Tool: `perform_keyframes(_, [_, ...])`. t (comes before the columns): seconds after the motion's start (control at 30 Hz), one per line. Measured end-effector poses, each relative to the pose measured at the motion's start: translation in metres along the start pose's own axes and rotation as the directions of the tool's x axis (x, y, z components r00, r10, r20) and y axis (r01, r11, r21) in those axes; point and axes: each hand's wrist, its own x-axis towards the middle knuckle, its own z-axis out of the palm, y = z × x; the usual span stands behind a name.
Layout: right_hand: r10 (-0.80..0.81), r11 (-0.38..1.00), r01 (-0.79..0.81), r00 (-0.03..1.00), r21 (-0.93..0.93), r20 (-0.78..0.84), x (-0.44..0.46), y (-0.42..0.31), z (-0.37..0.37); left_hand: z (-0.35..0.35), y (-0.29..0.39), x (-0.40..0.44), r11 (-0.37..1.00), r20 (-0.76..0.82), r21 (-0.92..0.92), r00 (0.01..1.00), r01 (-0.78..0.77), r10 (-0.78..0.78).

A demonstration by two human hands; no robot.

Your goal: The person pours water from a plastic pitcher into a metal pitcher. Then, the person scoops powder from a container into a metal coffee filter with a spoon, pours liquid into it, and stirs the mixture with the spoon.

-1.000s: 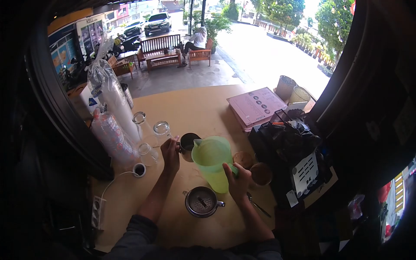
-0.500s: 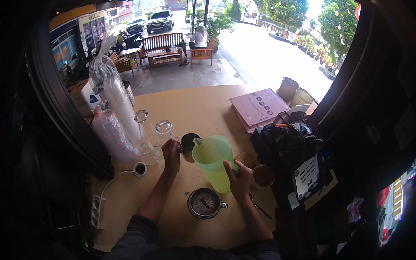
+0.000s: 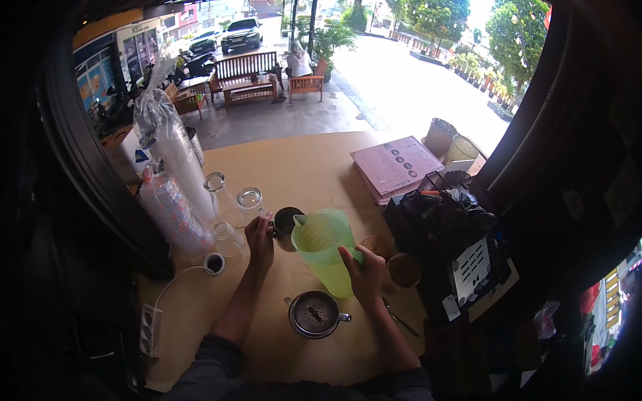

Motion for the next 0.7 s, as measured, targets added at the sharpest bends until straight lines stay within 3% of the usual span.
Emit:
perform_keyframes(0.17, [0.008, 1.000, -0.008, 1.000, 0.027, 0.010, 0.002, -0.009, 0.002, -0.003, 0.000, 0.001, 0.999, -0.010, -0.032, 0.999, 0.031, -0.031])
perform_keyframes(0.23, [0.023, 0.998, -0.023, 1.000, 0.057, 0.011, 0.003, -0.012, 0.003, -0.002, 0.002, 0.000, 0.998, -0.014, 0.066, 1.000, -0.009, 0.010])
perform_keyframes(0.37, [0.020, 0.998, -0.021, 1.000, 0.058, 0.020, 0.003, -0.012, 0.004, -0.008, -0.003, 0.004, 1.000, 0.014, 0.013, 1.000, 0.002, -0.002])
perform_keyframes(0.43, [0.016, 0.999, -0.017, 1.000, 0.047, 0.025, 0.003, -0.012, 0.004, -0.008, -0.003, 0.004, 0.971, 0.048, 0.184, 0.988, -0.150, 0.143])
perform_keyframes(0.47, [0.009, 0.999, -0.011, 1.000, 0.039, 0.027, 0.003, -0.013, 0.003, -0.008, -0.003, 0.004, 0.971, 0.047, 0.184, 0.989, -0.150, 0.144])
perform_keyframes(0.57, [0.009, 0.998, -0.011, 1.000, 0.054, 0.029, 0.003, -0.014, 0.005, -0.008, -0.002, 0.004, 0.986, 0.015, 0.133, 0.995, -0.098, 0.097])
perform_keyframes(0.63, [0.015, 0.997, -0.017, 0.999, 0.078, 0.029, 0.004, -0.016, 0.006, -0.010, -0.001, 0.005, 1.000, 0.000, 0.000, 1.000, 0.021, -0.021])
perform_keyframes(0.7, [-0.001, 0.997, -0.001, 1.000, 0.076, 0.028, 0.004, -0.019, 0.006, -0.011, -0.002, 0.006, 1.000, -0.003, -0.003, 1.000, 0.022, -0.022])
